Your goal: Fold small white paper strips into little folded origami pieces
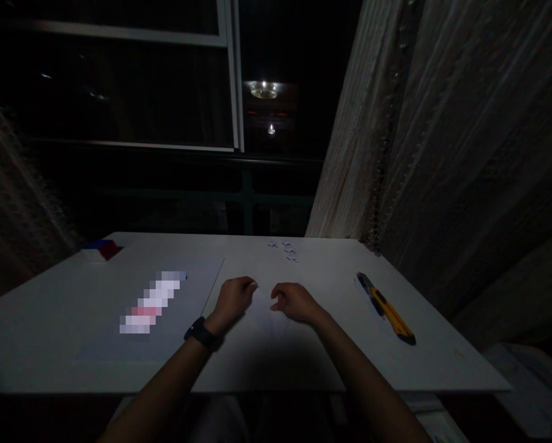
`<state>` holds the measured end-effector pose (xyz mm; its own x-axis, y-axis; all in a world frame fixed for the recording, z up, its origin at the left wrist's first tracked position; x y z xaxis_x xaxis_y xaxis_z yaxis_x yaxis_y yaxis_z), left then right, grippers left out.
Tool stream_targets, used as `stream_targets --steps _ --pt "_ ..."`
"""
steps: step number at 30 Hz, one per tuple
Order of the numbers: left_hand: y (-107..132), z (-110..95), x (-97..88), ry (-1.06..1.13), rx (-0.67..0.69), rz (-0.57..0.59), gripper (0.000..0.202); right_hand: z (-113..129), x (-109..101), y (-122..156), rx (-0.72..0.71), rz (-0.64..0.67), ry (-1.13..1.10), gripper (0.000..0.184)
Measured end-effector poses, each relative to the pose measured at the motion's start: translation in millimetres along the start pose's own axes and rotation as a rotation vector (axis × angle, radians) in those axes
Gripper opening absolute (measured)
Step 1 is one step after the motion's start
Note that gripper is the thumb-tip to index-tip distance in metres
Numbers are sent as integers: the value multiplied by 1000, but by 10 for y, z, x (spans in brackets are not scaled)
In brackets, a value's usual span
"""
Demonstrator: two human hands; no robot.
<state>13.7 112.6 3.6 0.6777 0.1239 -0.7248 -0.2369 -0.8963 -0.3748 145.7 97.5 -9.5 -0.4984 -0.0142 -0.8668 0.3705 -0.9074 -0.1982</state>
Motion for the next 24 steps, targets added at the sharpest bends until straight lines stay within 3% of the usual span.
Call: stream_targets --steps 3,6,10,16,24 --pt "110 -242 57 -219 208 -34 31 99 6 49 -89 -30 78 16" --pt "225 -369 321 -298 365 89 34 192 13 144 -205 -78 127 14" --pt "297 -340 505 -372 388 164 47 196 35 313 -271 -138 246 26" --pt "325 -352 484 -357 368 172 51 234 44 544 -337 -96 383 35" --pt "334 -391 461 -319 358 173 52 219 -225 725 -336 -111 422 27"
Point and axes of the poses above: each hand's wrist, its own y-axis away from the middle knuckle, its own x-axis out of the palm, z = x × y, the point moved 10 cm from there along -y, towards the middle knuckle, and after that the axes turned 8 degrees about y, right-handed, at the moved point
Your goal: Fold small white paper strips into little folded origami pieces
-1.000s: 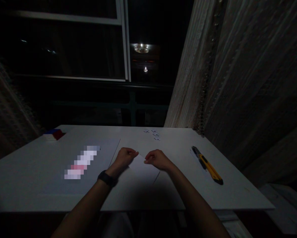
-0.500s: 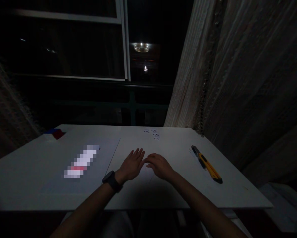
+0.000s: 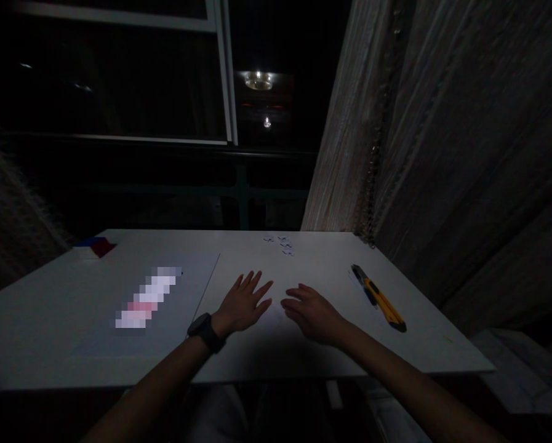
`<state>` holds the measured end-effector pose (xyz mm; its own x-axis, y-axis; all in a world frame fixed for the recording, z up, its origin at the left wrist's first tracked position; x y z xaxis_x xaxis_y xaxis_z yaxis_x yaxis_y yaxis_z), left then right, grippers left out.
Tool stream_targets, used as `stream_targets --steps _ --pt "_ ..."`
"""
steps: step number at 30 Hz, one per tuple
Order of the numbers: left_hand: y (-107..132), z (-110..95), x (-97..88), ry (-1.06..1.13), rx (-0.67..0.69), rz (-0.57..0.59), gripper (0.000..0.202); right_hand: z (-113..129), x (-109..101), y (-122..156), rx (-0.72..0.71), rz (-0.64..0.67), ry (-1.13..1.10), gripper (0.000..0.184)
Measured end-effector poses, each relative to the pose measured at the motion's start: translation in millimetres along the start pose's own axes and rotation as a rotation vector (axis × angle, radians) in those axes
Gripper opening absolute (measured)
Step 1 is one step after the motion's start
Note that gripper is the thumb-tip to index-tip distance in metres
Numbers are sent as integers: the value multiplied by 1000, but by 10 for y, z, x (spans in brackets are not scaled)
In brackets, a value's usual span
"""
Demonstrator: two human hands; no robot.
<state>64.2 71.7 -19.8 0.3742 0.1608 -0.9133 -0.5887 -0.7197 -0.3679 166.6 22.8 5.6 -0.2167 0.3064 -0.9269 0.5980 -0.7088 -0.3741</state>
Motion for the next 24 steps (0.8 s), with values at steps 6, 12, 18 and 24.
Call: stream_targets --steps 6,12,18,24 --pt "-3 5 5 -2 3 10 53 -151 106 -460 123 78 100 27" --pt "-9 14 33 -6 8 4 55 -166 320 -633 54 120 98 24" --pt "-19 -14 57 14 75 34 50 -172 356 -543 36 73 58 28" --pt "-33 -188 -20 174 233 121 49 -70 286 -435 76 -33 -111 21"
Point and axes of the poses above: each hand's wrist, its own y-axis away from the middle knuckle, its own x-axis out of the palm, z = x × y, the point moved 10 cm from there along -y, towards the middle knuckle, and after that the axes turned 8 degrees about y, right-handed, at the moved point
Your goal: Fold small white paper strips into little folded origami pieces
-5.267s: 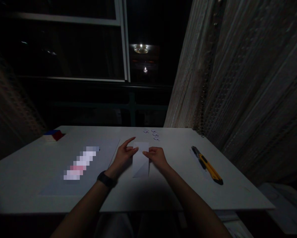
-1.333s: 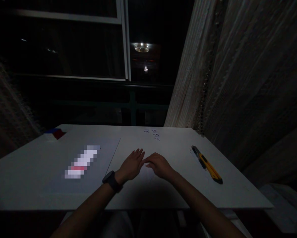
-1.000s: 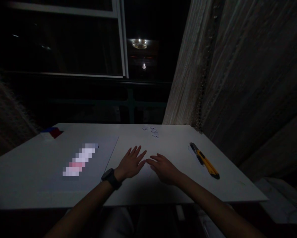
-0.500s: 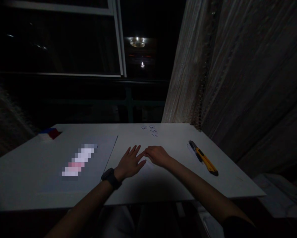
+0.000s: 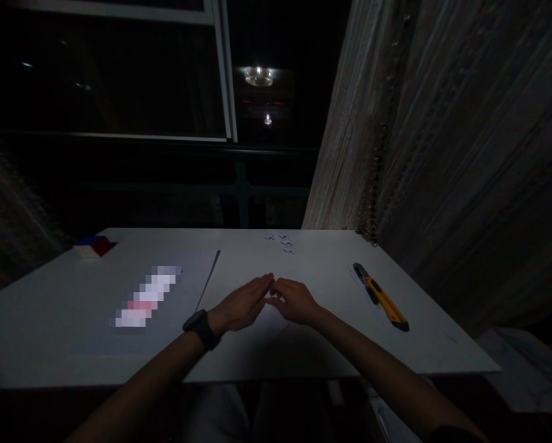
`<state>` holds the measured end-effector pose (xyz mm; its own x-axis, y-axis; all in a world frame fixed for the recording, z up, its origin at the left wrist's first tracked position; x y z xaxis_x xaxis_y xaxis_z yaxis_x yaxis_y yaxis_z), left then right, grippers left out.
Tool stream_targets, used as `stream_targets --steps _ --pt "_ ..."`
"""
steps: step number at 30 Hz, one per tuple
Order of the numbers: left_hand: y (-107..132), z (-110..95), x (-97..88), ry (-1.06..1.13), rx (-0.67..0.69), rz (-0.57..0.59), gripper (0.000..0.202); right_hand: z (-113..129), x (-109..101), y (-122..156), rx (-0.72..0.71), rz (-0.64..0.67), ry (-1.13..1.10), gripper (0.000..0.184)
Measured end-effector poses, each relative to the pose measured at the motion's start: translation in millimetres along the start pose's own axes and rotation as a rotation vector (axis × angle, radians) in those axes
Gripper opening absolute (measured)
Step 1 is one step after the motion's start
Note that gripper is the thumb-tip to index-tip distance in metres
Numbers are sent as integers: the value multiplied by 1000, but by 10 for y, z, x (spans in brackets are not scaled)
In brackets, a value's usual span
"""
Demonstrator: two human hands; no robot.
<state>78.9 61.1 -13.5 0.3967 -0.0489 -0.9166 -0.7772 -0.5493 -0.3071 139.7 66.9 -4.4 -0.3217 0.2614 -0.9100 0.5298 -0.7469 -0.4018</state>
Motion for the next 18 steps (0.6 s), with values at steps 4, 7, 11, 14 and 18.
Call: stream_targets --steps 4,7,11,14,18 --pt "33 58 -95 -65 -108 -72 45 165 58 121 17 28 74 17" --pt "137 179 -108 -141 -259 -119 45 157 97 180 155 39 204 18" --pt "212 167 -30 -145 -236 -81 44 -5 147 119 261 101 160 21" --pt "223 157 -34 -141 -213 -69 45 -250 75 9 326 81 169 22" --pt "231 158 -33 -136 -209 -47 45 -328 82 -71 239 85 199 20"
Point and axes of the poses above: each hand's wrist, its own y-axis away from the middle knuckle, its own x-axis out of the palm, z = x × y, the point moved 10 cm from there along -y, towards the middle knuckle, and after that the axes turned 8 degrees about y, right-handed, at the moved point
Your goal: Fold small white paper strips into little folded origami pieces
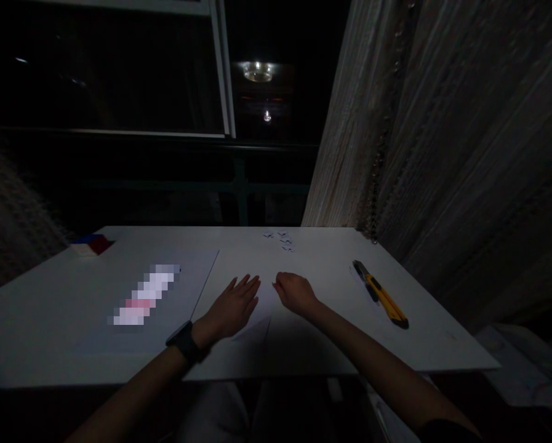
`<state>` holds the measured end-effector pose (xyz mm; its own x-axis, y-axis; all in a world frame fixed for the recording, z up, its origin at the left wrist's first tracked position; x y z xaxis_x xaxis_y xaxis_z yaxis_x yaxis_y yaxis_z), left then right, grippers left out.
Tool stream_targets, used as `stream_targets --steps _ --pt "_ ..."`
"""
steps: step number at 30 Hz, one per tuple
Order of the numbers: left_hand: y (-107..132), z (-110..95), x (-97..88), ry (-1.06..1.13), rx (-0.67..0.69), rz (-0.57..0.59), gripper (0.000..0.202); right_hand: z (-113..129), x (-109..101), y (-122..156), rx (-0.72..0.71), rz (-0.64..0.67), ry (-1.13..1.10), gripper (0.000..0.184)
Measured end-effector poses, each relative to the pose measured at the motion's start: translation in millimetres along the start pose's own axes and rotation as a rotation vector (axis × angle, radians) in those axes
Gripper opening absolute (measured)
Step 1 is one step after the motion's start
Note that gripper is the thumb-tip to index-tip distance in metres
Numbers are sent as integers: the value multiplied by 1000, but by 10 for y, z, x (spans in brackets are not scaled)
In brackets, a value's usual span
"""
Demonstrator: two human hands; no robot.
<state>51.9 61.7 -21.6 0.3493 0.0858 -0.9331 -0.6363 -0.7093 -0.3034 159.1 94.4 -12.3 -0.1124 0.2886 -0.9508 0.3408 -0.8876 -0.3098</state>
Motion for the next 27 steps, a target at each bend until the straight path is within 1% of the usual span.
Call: stream_targets --steps 6,8,11,16,20,27 --pt "-23 -9 6 4 12 -4 46 51 19 80 -62 -32 -29 18" --pt "-80 -48 9 25 53 -3 46 77 9 86 -84 -36 -17 18" --pt "-173 -140 80 72 148 65 46 89 -8 77 -96 -36 -9 17" --pt "-223 -120 131 62 142 75 48 141 -23 84 -160 -42 -13 17" --pt "-193 -112 158 13 140 73 48 266 -21 148 -259 -30 7 17" --pt "-194 -122 142 -24 143 65 48 595 -88 344 -445 22 33 17"
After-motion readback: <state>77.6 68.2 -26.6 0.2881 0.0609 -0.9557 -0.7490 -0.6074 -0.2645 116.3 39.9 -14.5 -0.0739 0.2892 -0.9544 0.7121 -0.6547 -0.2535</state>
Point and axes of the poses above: each hand's wrist, its own y-axis away from the middle knuckle, its own x-axis out of the palm, z = x × y, the point moved 10 cm from there along -y, towards the middle knuckle, and after that the axes turned 8 degrees about y, right-handed, at the moved point
